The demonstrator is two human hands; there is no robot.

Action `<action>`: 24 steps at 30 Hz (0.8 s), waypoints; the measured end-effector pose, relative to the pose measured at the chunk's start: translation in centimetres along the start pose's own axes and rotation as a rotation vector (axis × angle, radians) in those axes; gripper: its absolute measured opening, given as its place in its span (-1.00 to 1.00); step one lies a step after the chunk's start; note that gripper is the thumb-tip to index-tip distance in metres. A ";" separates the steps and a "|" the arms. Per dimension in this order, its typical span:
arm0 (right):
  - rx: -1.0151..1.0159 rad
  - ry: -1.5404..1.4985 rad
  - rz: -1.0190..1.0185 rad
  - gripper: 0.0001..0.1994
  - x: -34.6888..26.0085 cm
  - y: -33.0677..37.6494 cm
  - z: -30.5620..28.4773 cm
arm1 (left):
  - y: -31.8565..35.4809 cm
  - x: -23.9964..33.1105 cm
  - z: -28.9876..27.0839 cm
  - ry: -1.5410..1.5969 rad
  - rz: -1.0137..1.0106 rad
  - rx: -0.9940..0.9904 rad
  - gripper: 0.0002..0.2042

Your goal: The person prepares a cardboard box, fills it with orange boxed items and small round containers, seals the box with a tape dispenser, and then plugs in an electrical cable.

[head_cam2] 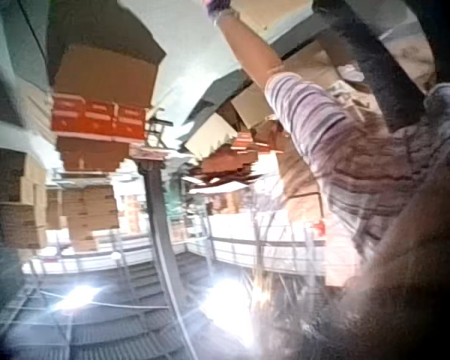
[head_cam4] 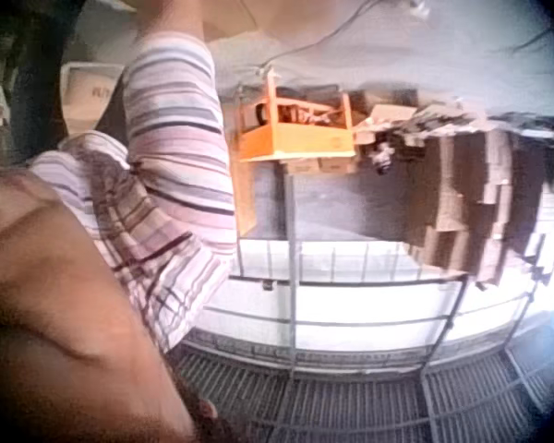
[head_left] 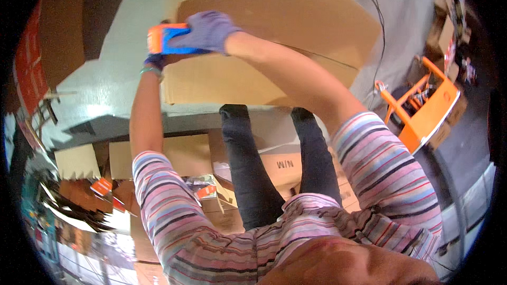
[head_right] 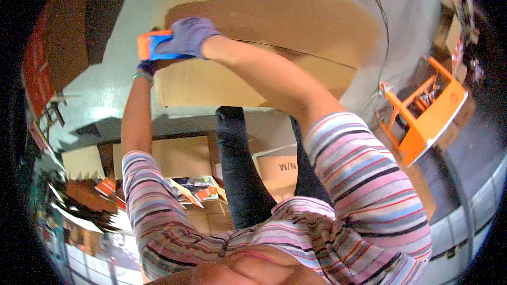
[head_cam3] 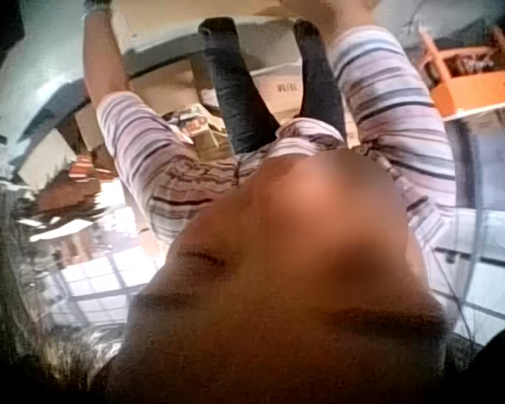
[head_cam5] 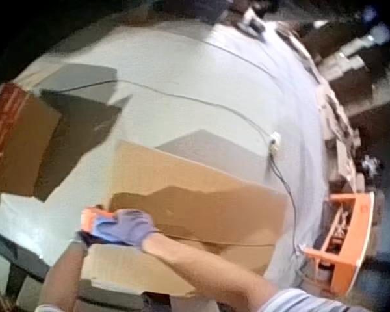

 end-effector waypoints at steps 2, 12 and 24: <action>0.048 0.033 -0.051 -0.29 3.0 1.3 -0.6 | -0.5 0.7 -1.9 -0.182 0.017 0.073 -0.29; 0.126 0.047 0.263 -0.34 54.2 27.3 -8.0 | 16.0 36.4 16.0 -0.687 0.999 -0.238 -0.01; 0.067 0.248 0.397 -0.29 73.2 30.3 -6.0 | 22.3 44.2 30.4 -0.957 0.946 -0.532 0.03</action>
Point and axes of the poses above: each hand's wrist, its own y-axis away from the middle knuckle, its own z-axis out of the palm, x = y × z, the point moved 10 cm from there along -y, towards the middle knuckle, and after that the axes turned 11 degrees about z, right-handed, at the moved point
